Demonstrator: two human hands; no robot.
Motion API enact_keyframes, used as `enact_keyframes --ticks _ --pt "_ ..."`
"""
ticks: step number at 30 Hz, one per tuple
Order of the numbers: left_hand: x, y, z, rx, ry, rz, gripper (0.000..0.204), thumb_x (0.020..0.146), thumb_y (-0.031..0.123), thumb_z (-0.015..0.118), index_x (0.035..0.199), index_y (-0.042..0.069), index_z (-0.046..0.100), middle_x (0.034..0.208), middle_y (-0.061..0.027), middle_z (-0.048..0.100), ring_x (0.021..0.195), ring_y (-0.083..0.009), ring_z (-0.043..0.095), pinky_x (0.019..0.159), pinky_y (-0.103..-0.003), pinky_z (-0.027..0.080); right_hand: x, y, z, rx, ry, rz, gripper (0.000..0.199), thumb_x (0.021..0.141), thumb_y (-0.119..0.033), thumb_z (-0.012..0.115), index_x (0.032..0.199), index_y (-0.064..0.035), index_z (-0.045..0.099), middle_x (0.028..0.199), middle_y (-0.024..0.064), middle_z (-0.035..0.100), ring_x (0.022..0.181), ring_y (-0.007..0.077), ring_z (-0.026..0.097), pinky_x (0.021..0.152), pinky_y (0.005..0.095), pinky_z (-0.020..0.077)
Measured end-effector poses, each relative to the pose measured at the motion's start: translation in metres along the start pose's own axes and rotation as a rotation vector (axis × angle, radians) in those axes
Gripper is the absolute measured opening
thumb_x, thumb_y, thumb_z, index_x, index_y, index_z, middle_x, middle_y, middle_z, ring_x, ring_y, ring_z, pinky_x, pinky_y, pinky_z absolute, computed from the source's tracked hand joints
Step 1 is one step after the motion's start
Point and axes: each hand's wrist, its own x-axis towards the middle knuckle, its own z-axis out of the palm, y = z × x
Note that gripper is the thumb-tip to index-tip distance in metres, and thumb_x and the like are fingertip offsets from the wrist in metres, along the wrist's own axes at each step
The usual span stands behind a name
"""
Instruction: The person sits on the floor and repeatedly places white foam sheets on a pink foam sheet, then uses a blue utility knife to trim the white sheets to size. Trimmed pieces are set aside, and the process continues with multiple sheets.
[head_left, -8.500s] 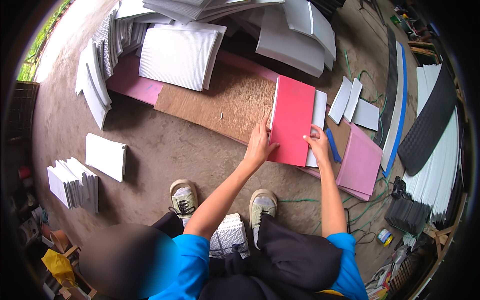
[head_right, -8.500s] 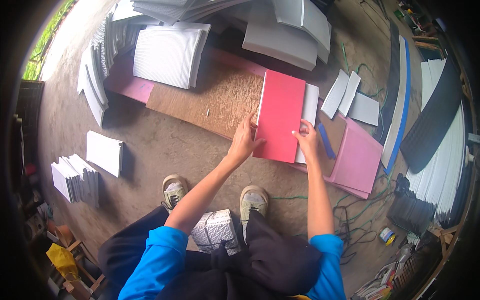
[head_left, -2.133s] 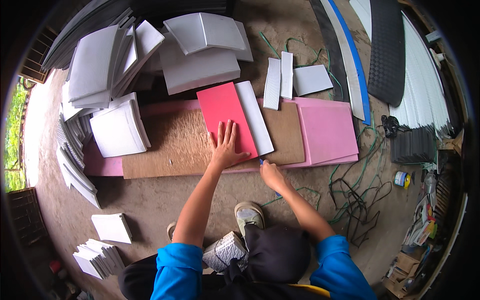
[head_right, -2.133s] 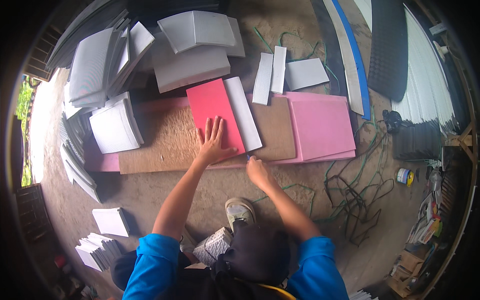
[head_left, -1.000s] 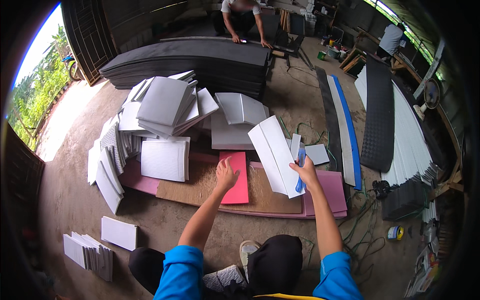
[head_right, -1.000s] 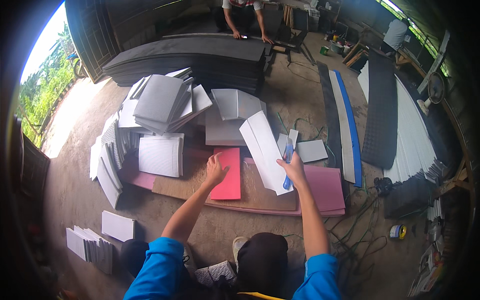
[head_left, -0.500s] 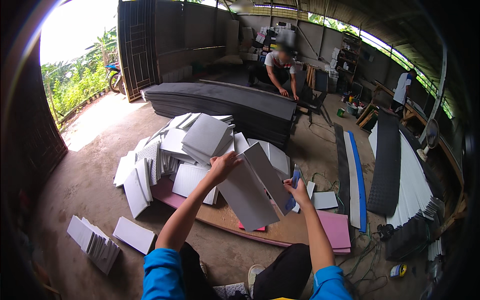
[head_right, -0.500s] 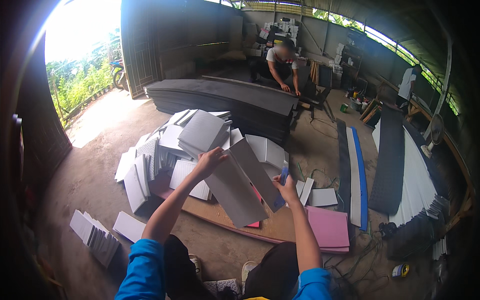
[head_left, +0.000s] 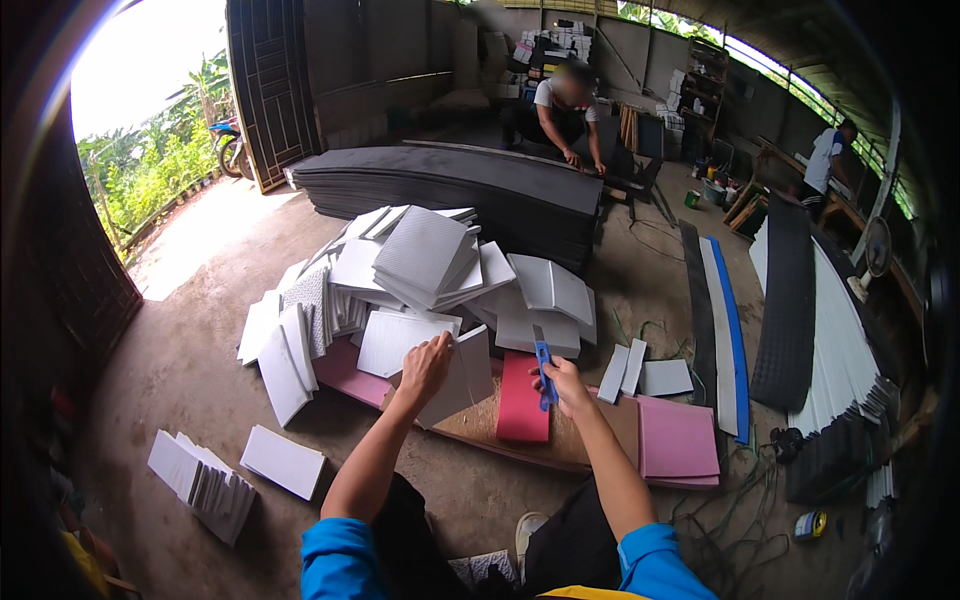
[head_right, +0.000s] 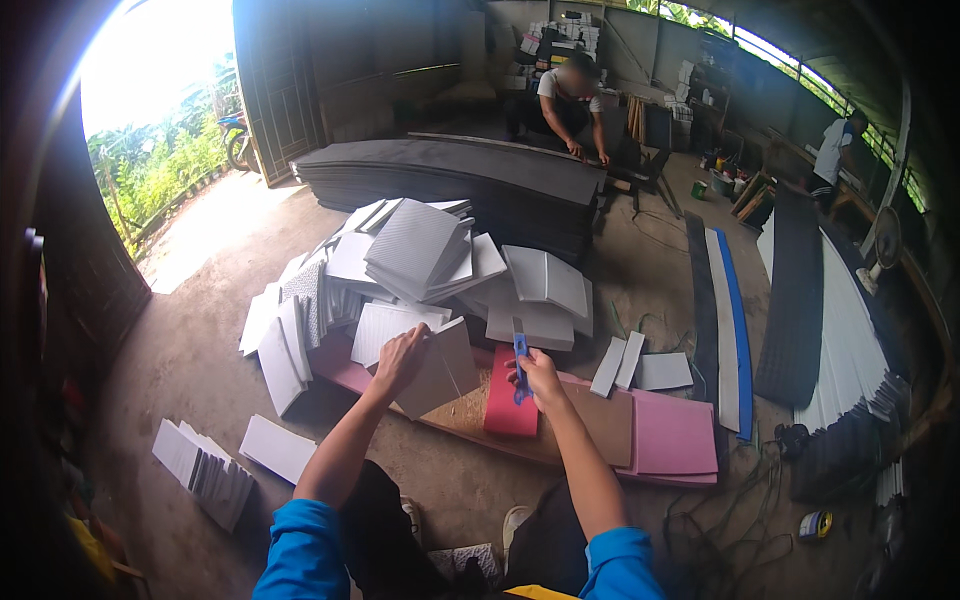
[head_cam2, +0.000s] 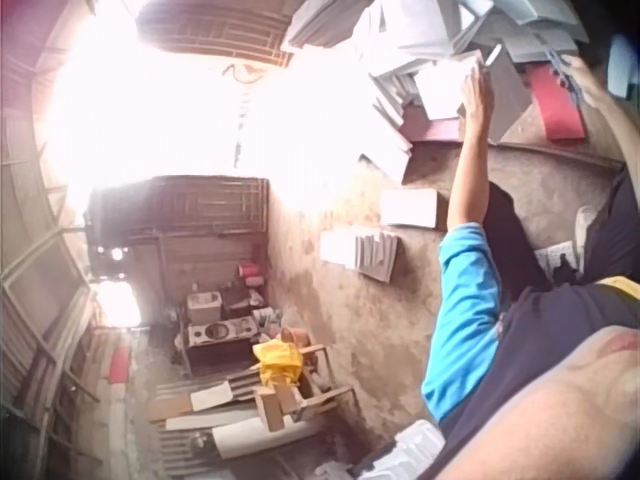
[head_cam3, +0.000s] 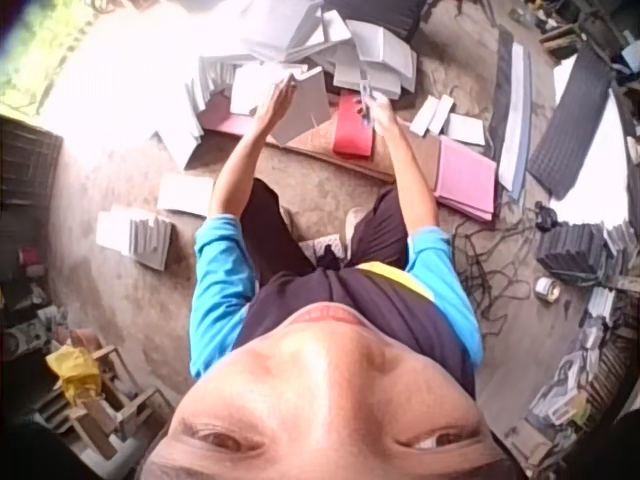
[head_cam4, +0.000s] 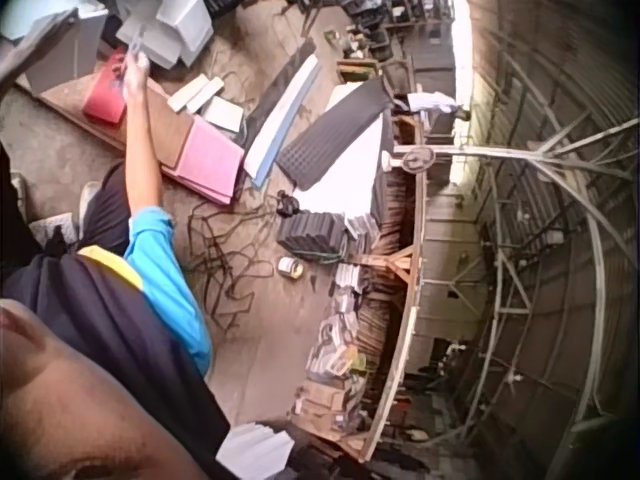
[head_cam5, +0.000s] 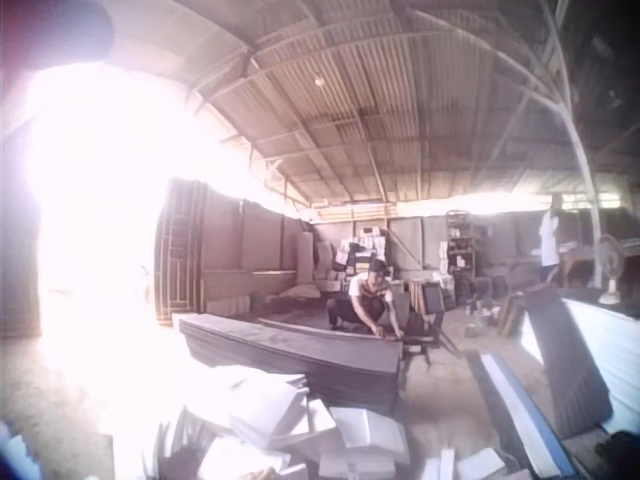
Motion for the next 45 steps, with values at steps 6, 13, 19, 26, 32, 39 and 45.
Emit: enact_keyframes --ticks 6,13,19,26,32,39,45 --pt "-0.002 0.009 -0.017 -0.143 0.025 0.018 0.021 0.087 0.016 0.048 0.105 0.007 0.049 0.094 -0.0152 0.062 0.081 -0.0343 0.062 0.068 -0.043 0.049 -0.016 -0.002 0.036 -0.558 0.065 -0.214 0.025 0.092 -0.023 0.05 0.099 0.0011 0.048 0.071 0.0136 0.06 0.05 0.0215 0.06 0.045 0.0319 0.0468" --pt "-0.007 0.017 -0.017 -0.19 0.041 0.097 0.019 0.086 0.017 0.051 0.102 0.006 0.052 0.091 -0.014 0.063 0.078 -0.0336 0.062 0.066 -0.042 0.049 -0.045 0.0 0.08 -1.177 0.1 -0.366 0.036 0.092 -0.027 0.046 0.109 0.0043 0.039 0.065 0.0246 0.059 0.065 0.0434 0.06 0.055 0.0483 0.0495" --pt "-0.004 0.024 -0.01 -0.252 0.043 0.147 0.017 0.085 0.018 0.055 0.096 0.005 0.052 0.084 -0.0142 0.063 0.077 -0.0339 0.062 0.066 -0.042 0.048 -0.053 -0.01 0.087 -1.302 0.089 -0.522 0.029 0.095 -0.03 0.04 0.09 -0.0023 0.047 0.055 0.0204 0.057 0.055 0.0385 0.061 0.043 0.0449 0.0476" --pt "-0.001 0.032 -0.01 -0.246 0.019 0.128 0.018 0.086 0.018 0.055 0.094 0.003 0.051 0.083 -0.0167 0.062 0.078 -0.035 0.06 0.068 -0.043 0.047 -0.051 -0.006 0.081 -1.319 0.188 -0.565 0.033 0.096 -0.027 0.038 0.078 -0.0028 0.05 0.053 0.0195 0.057 0.053 0.0367 0.061 0.042 0.0433 0.0478" --pt "-0.002 0.032 -0.009 -0.222 0.023 0.136 0.019 0.085 0.018 0.056 0.094 0.003 0.05 0.083 -0.0173 0.061 0.079 -0.035 0.06 0.068 -0.042 0.047 -0.054 -0.009 0.081 -1.329 0.158 -0.54 0.034 0.096 -0.028 0.037 0.079 -0.0022 0.051 0.053 0.0194 0.057 0.053 0.0368 0.061 0.042 0.043 0.0478" --pt "-0.003 0.032 -0.005 -0.225 0.056 0.16 0.018 0.082 0.015 0.058 0.093 0.004 0.049 0.082 -0.0145 0.06 0.078 -0.0333 0.06 0.066 -0.042 0.048 -0.054 -0.007 0.081 -1.37 0.174 -0.535 0.035 0.096 -0.028 0.037 0.078 -0.002 0.051 0.053 0.0193 0.057 0.053 0.0365 0.061 0.042 0.0423 0.0486" --pt "-0.005 0.033 0.0 -0.197 0.055 0.118 0.021 0.08 0.013 0.062 0.093 0.005 0.048 0.084 -0.0122 0.056 0.077 -0.0324 0.06 0.065 -0.042 0.048 -0.055 -0.004 0.084 -1.401 0.207 -0.499 0.037 0.097 -0.03 0.036 0.079 -0.0022 0.052 0.053 0.0191 0.057 0.053 0.0363 0.061 0.042 0.0426 0.0487"
